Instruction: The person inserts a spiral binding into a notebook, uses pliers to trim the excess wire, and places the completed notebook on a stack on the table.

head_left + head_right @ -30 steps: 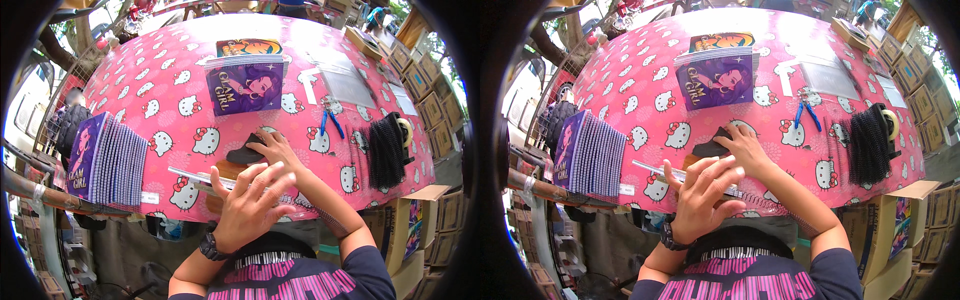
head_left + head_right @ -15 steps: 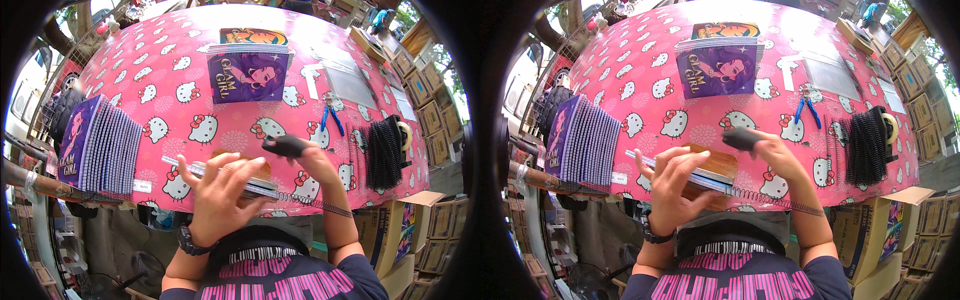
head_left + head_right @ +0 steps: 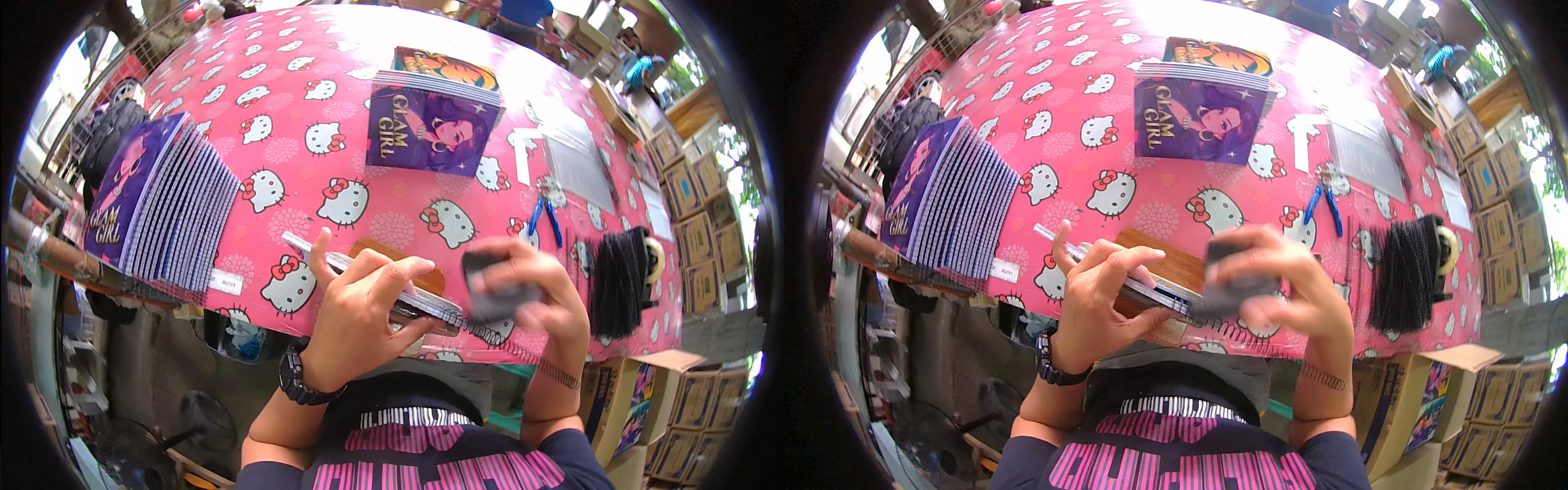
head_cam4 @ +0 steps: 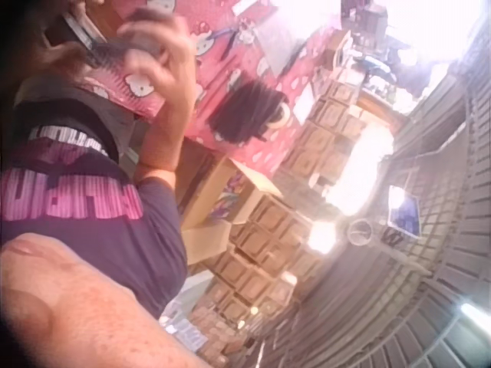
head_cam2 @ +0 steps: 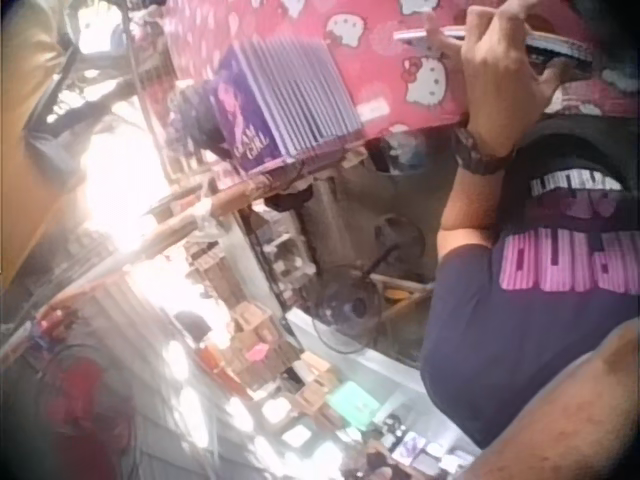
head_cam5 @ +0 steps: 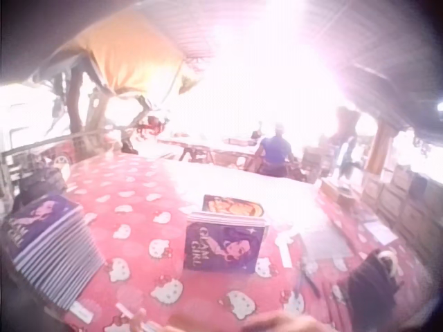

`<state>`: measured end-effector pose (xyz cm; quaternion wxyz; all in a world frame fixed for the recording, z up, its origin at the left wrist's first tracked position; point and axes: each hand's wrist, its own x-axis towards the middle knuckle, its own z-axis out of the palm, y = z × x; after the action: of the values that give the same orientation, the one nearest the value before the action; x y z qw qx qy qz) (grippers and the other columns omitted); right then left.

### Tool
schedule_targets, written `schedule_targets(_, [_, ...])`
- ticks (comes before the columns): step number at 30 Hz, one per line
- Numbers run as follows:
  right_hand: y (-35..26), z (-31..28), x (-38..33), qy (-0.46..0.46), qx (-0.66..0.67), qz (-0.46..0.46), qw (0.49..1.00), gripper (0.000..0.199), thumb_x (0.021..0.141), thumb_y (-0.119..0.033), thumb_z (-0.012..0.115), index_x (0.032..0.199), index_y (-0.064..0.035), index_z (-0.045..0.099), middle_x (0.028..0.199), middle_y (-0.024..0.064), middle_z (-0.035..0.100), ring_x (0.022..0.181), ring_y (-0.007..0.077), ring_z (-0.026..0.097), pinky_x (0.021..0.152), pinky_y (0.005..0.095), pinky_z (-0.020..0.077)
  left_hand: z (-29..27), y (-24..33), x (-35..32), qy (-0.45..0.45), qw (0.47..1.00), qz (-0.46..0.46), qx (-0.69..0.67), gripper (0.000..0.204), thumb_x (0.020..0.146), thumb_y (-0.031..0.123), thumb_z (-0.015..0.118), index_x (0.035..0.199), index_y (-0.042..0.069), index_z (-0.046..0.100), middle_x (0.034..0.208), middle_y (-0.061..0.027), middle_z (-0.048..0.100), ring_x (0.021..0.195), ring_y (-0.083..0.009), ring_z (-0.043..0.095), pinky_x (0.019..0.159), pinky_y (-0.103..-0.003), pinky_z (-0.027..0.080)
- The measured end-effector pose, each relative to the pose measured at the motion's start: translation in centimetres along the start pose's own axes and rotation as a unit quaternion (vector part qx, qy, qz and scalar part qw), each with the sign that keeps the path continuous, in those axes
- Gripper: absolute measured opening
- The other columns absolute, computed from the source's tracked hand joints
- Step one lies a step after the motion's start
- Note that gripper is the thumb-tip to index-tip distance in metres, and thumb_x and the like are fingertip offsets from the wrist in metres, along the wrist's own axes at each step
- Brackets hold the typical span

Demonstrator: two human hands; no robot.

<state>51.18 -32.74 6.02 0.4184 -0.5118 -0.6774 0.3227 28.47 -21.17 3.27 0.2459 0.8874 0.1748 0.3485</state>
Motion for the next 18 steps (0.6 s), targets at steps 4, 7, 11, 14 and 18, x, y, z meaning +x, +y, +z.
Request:
schedule_targets(4, [-0.3,0.4,1.6,-0.016,-0.156,0.07,0.985,0.059,0.073,-0.052,0.073,0.104,-0.0019,0.07,0.12,0.0223,0.058,0.109,0.0324,0.057,0.094,0.0408,0.0425,-0.4,0.0,-0.1,0.009,1.0,-0.009,0.01,0.057,0.06,0.03,0.084,0.111,0.018,0.062,0.085,0.007,0.064,0.093,-0.0134,0.059,0.111,-0.059,0.003])
schedule_targets(7, [-0.6,1.0,1.2,-0.006,0.114,0.006,0.993,0.067,0.07,-0.059,0.073,0.104,-0.0015,0.071,0.121,0.0228,0.059,0.112,0.034,0.057,0.098,0.0407,0.0405,-1.2,-1.3,-0.7,0.027,0.998,-0.033,0.049,0.057,0.059,0.031,0.085,0.11,0.017,0.063,0.085,0.007,0.064,0.096,-0.0137,0.059,0.11,-0.06,0.002])
schedule_targets(11, [0.5,1.4,3.2,0.017,-0.204,0.093,0.974,0.056,0.074,-0.052,0.072,0.104,-0.0043,0.071,0.119,0.0206,0.06,0.111,0.0323,0.058,0.096,0.0399,0.0419,-1.5,-2.0,-0.2,0.032,0.999,-0.015,0.04,0.057,0.058,0.033,0.085,0.108,0.017,0.063,0.081,0.0072,0.062,0.094,-0.0132,0.059,0.11,-0.061,0.002])
schedule_targets(14, [-0.4,1.9,2.5,-0.029,0.164,-0.004,0.986,0.062,0.071,-0.055,0.072,0.103,-0.0021,0.071,0.119,0.0204,0.06,0.11,0.0311,0.057,0.096,0.0404,0.0418,-1.5,-2.0,-0.3,0.031,0.999,-0.018,0.029,0.057,0.059,0.034,0.085,0.108,0.017,0.063,0.079,0.0066,0.061,0.092,-0.013,0.059,0.109,-0.061,0.003])
schedule_targets(18, [-0.8,1.1,3.5,-0.009,0.013,0.055,0.998,0.072,0.067,-0.064,0.071,0.102,-0.0003,0.071,0.117,0.0215,0.061,0.109,0.0317,0.057,0.098,0.0406,0.0389,-1.4,-2.1,-0.4,0.037,0.999,-0.028,0.029,0.057,0.06,0.034,0.085,0.109,0.017,0.062,0.078,0.0072,0.061,0.092,-0.0125,0.06,0.109,-0.06,0.006])
